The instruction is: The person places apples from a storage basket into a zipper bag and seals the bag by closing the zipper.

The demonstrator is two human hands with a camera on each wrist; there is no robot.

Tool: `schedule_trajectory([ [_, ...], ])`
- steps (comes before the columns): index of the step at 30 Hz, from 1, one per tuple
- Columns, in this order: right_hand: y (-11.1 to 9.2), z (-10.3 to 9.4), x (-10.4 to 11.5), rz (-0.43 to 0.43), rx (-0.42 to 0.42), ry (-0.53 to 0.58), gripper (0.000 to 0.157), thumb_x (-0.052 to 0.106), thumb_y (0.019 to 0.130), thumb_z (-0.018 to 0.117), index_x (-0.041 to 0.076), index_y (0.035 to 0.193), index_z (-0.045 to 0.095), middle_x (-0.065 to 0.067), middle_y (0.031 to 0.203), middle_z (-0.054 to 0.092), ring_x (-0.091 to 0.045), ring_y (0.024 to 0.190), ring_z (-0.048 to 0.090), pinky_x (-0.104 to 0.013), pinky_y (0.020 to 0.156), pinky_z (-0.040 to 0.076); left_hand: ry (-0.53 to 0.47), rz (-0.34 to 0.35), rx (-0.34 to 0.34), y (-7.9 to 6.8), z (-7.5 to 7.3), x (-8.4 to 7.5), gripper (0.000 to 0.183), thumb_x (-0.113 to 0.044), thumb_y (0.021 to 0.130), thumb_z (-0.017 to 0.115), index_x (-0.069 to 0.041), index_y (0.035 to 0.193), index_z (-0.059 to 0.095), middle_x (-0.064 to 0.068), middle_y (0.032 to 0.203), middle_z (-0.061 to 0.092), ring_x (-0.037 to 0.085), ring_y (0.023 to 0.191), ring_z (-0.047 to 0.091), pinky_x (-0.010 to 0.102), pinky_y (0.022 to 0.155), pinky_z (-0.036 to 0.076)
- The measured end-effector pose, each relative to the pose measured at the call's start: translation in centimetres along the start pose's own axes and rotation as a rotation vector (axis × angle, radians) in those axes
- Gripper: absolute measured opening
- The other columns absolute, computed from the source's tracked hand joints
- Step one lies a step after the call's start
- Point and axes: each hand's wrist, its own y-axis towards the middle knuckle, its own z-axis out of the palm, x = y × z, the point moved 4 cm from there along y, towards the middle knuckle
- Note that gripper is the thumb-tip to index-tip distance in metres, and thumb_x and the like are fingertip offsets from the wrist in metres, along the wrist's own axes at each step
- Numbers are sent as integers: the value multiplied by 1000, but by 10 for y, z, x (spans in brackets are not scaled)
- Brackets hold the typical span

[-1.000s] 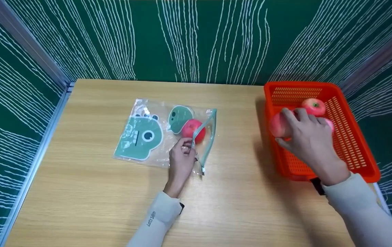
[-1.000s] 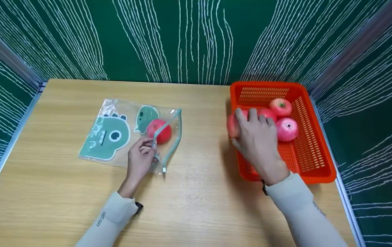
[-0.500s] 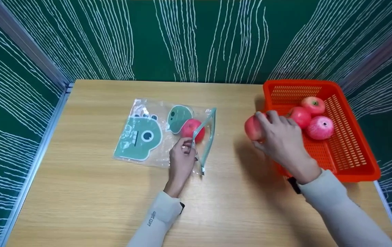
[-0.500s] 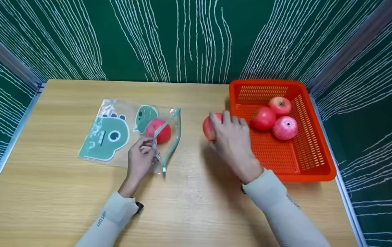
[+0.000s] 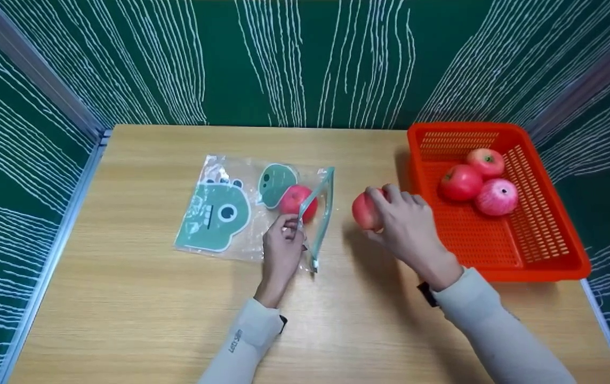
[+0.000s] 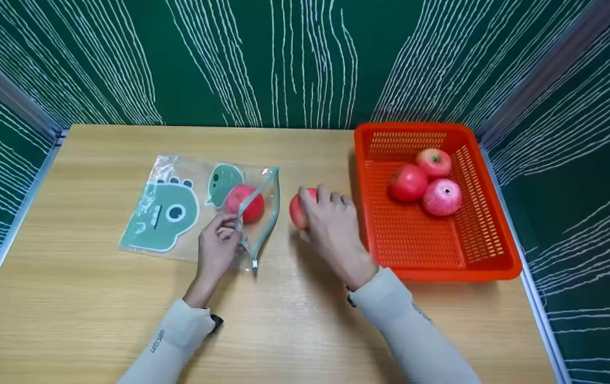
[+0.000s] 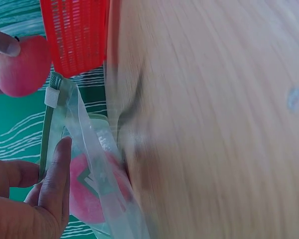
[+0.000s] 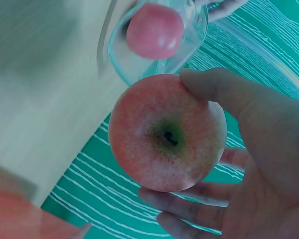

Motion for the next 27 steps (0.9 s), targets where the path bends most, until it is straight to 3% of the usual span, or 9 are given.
schedule_trajectory([
  [4,2,9,10,7,9,-29,88,31,71,96,11,144,51,-22,129,60,-43,104,65,-57,92,59,-1,11,-4,0,1,0,23,13,93,60,12,115,66,28,100,69,22,67,68,25,55,60],
  [11,10,21,26,28,31,-7,86,32,74,95,12,145,51,-21,130,61,-41,106,65,-56,94,59,2,-10,-7,0,2,1,23,12,93,61,11,115,67,28,100,69,20,67,68,41,60,65],
  [27,22,58,48,21,32,48,80,40,81,91,11,146,54,-21,131,62,-40,108,67,-57,96,59,20,-39,-7,-1,1,1,23,10,94,63,7,117,68,22,100,70,28,76,72,29,61,63],
])
